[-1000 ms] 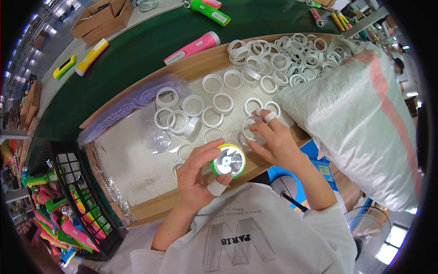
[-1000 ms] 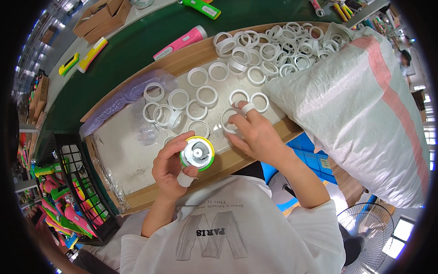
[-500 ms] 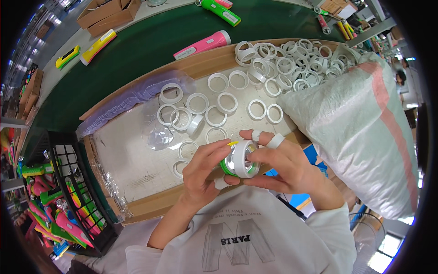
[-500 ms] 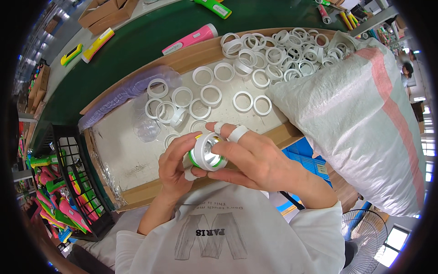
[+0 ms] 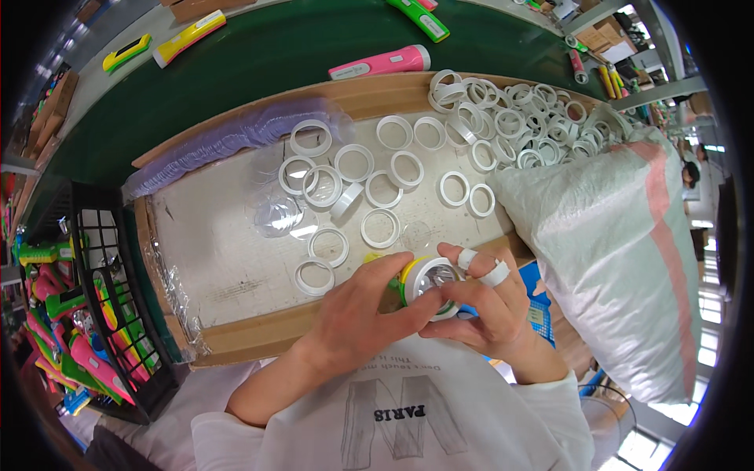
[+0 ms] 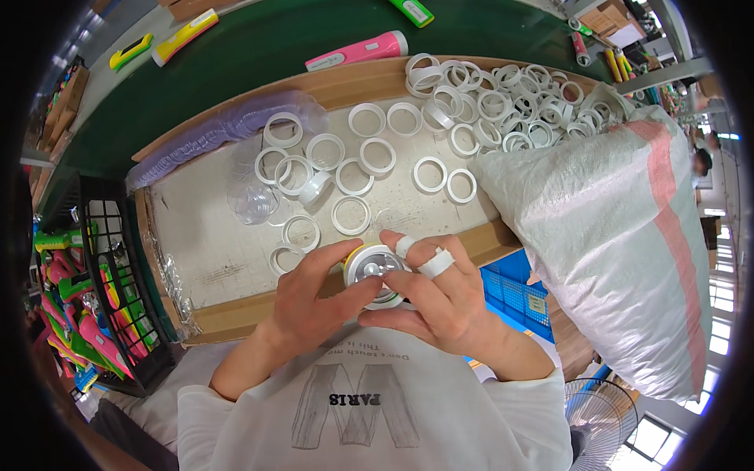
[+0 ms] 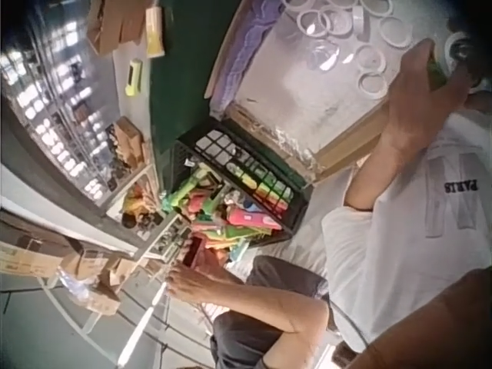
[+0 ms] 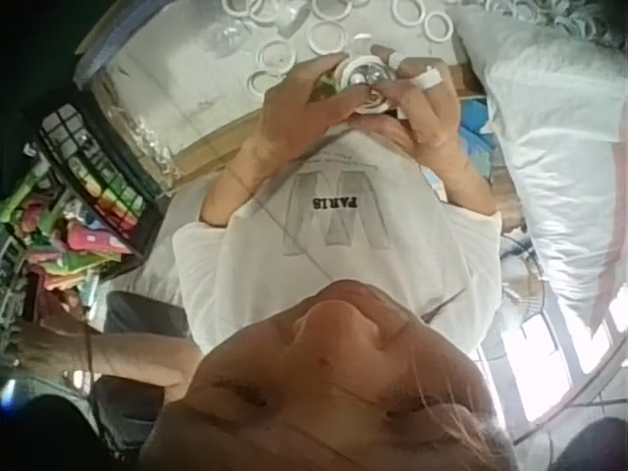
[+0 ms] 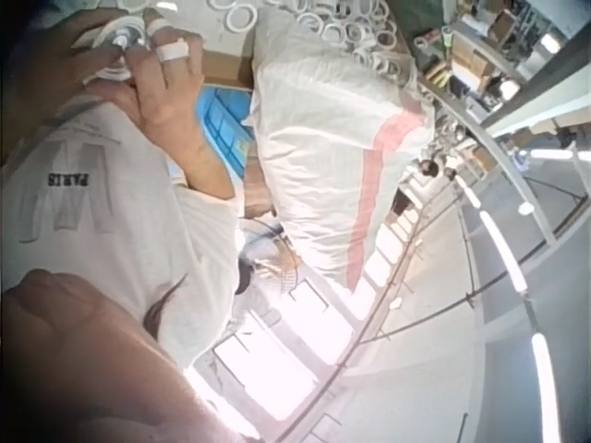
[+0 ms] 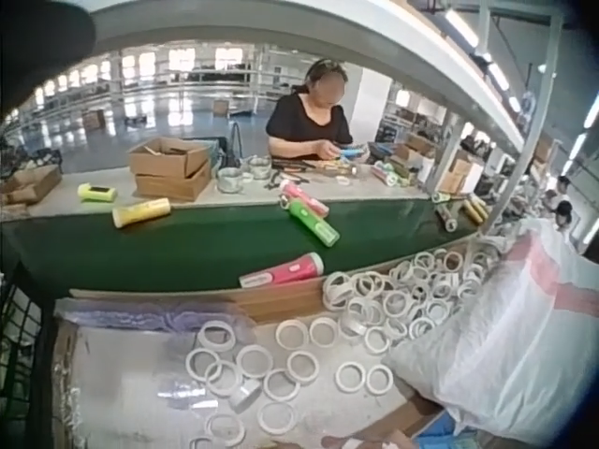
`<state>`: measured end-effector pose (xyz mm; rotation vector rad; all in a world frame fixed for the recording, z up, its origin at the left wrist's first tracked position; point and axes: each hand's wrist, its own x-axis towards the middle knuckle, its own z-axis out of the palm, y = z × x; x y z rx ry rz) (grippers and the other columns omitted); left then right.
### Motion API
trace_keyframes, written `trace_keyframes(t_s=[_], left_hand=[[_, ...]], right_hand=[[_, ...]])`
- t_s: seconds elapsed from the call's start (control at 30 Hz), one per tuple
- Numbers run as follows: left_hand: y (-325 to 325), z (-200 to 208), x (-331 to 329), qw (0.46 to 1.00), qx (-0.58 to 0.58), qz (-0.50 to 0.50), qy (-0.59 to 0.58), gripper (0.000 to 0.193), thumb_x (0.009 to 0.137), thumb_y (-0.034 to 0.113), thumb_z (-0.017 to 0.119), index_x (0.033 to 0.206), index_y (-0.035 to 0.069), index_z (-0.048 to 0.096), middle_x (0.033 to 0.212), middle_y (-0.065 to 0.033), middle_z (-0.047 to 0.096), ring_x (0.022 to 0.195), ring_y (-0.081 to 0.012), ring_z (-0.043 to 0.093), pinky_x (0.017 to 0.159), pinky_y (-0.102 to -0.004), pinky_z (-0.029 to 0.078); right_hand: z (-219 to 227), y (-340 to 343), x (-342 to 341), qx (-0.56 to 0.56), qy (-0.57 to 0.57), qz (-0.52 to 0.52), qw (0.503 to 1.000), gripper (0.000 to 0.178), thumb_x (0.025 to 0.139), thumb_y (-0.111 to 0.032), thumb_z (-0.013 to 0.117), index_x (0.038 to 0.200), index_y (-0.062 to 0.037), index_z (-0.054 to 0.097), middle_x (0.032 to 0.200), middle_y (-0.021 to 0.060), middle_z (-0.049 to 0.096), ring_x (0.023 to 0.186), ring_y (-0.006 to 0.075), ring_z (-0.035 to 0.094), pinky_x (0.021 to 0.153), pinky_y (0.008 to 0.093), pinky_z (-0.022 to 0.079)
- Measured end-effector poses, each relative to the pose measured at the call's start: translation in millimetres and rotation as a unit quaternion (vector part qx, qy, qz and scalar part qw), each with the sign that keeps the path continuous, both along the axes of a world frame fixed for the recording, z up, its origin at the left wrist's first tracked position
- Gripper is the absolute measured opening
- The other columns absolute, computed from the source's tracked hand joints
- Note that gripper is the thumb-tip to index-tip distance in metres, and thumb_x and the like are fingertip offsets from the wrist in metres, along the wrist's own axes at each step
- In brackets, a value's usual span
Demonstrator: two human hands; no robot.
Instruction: Assembling small plastic flashlights by inserting internal components and securing the lens cap ring.
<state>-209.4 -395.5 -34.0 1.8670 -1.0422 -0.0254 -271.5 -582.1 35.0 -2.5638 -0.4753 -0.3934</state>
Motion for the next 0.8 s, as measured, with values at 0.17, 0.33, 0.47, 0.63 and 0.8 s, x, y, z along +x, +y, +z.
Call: trace_keyframes(t_s=[0.17, 0.33, 0.47, 0.63, 0.8], left_hand=[[0.7, 12.1, 8.3, 0.999, 0.006, -0.030, 0.009, 0.043, 0.077, 0.011, 0.070, 0.116, 0.025, 0.062, 0.116, -0.0143, 0.056, 0.097, -0.0316, 0.062, 0.071, -0.0356, 0.056], [-0.9, 15.1, 19.5, 0.998, 0.032, -0.055, 0.025, 0.037, 0.078, 0.013, 0.067, 0.112, 0.024, 0.060, 0.116, -0.0163, 0.056, 0.096, -0.0317, 0.062, 0.070, -0.0353, 0.055], [-5.9, 11.7, 22.9, 0.998, 0.005, -0.053, 0.025, 0.032, 0.079, 0.014, 0.066, 0.109, 0.024, 0.059, 0.109, -0.0139, 0.057, 0.092, -0.0291, 0.063, 0.066, -0.0343, 0.054], [-12.3, 18.4, 39.4, 0.997, -0.017, -0.066, 0.024, 0.032, 0.076, 0.007, 0.068, 0.105, 0.019, 0.063, 0.097, -0.0107, 0.060, 0.083, -0.0259, 0.064, 0.062, -0.0335, 0.054], [-18.4, 29.6, 48.6, 0.996, 0.016, -0.087, 0.026, 0.033, 0.072, -0.002, 0.067, 0.101, 0.013, 0.066, 0.095, -0.0100, 0.063, 0.079, -0.0251, 0.065, 0.062, -0.0333, 0.055]], right_hand=[[4.3, -3.1, 2.3, 0.076, 0.073, -0.026, 0.994, 0.048, 0.066, -0.025, 0.086, 0.099, 0.0034, 0.063, 0.114, 0.0215, 0.061, 0.087, 0.0309, 0.065, 0.068, 0.0370, 0.055], [24.5, -14.1, 21.3, 0.027, 0.151, 0.031, 0.988, 0.043, 0.071, -0.018, 0.084, 0.103, 0.0043, 0.064, 0.117, 0.0225, 0.060, 0.086, 0.0304, 0.067, 0.069, 0.0344, 0.056], [15.0, -20.0, 20.5, 0.060, 0.123, 0.049, 0.989, 0.043, 0.072, -0.018, 0.083, 0.103, 0.0043, 0.064, 0.119, 0.0226, 0.060, 0.087, 0.0303, 0.067, 0.070, 0.0347, 0.057], [21.3, -28.9, 32.9, 0.035, 0.141, 0.060, 0.988, 0.043, 0.072, -0.018, 0.082, 0.104, 0.0037, 0.064, 0.117, 0.0218, 0.061, 0.090, 0.0336, 0.067, 0.074, 0.0374, 0.057], [30.8, -29.5, 36.2, -0.009, 0.199, 0.014, 0.980, 0.042, 0.072, -0.018, 0.082, 0.105, 0.0022, 0.064, 0.115, 0.0231, 0.061, 0.094, 0.0375, 0.065, 0.077, 0.0408, 0.055]])
